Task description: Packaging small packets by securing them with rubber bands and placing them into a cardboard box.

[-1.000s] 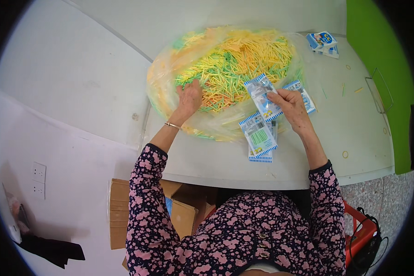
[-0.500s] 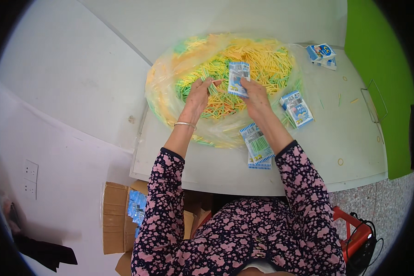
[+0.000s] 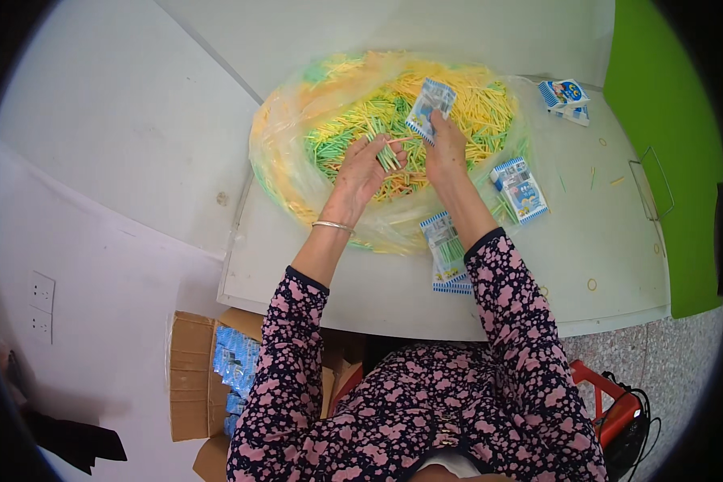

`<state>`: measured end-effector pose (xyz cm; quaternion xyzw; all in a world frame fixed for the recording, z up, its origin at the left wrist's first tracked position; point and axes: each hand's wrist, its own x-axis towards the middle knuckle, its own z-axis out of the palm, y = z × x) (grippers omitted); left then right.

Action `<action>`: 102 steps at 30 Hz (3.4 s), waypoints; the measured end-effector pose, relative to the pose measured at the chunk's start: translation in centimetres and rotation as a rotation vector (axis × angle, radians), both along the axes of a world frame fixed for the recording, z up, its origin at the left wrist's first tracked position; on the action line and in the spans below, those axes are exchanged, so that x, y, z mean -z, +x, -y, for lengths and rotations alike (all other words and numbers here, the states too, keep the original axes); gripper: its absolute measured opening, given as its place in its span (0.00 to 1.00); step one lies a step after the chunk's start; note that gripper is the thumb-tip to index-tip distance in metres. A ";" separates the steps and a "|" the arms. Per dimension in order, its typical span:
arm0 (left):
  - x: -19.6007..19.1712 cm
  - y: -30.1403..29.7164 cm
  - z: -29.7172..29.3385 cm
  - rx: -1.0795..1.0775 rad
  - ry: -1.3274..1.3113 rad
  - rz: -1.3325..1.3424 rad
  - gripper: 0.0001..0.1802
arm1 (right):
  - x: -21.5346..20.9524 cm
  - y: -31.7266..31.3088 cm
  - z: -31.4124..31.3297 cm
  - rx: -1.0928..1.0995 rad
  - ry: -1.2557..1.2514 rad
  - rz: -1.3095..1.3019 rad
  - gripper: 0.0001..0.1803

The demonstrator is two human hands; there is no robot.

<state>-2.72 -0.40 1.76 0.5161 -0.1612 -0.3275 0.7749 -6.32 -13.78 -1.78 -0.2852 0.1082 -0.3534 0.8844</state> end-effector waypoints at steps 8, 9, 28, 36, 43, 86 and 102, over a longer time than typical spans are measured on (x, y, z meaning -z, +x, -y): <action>-0.3 -0.7 0.0 0.136 0.074 -0.121 0.09 | -2.5 -1.4 -1.3 -0.305 -0.142 -0.091 0.10; -0.3 -0.8 0.1 0.180 0.090 -0.148 0.10 | -2.4 -1.0 -1.0 -0.267 -0.123 -0.013 0.10; 0.3 2.7 -1.1 0.091 0.038 -0.049 0.07 | -3.8 -3.9 3.0 -0.357 -0.568 -0.151 0.11; -6.1 -1.0 -0.2 -0.161 -0.227 0.146 0.10 | -3.5 -9.6 3.4 -0.637 -0.681 -0.291 0.11; -6.7 -4.0 1.1 -0.105 -0.225 0.335 0.11 | -3.1 -10.8 3.9 -0.733 -0.624 -0.243 0.12; -5.7 -4.0 -0.4 0.188 0.120 0.477 0.17 | -2.8 -12.2 3.4 -0.660 -0.730 -0.244 0.12; 3.1 1.7 -2.4 0.054 0.976 1.710 0.08 | -3.2 -13.1 4.4 -0.413 -0.764 -0.274 0.12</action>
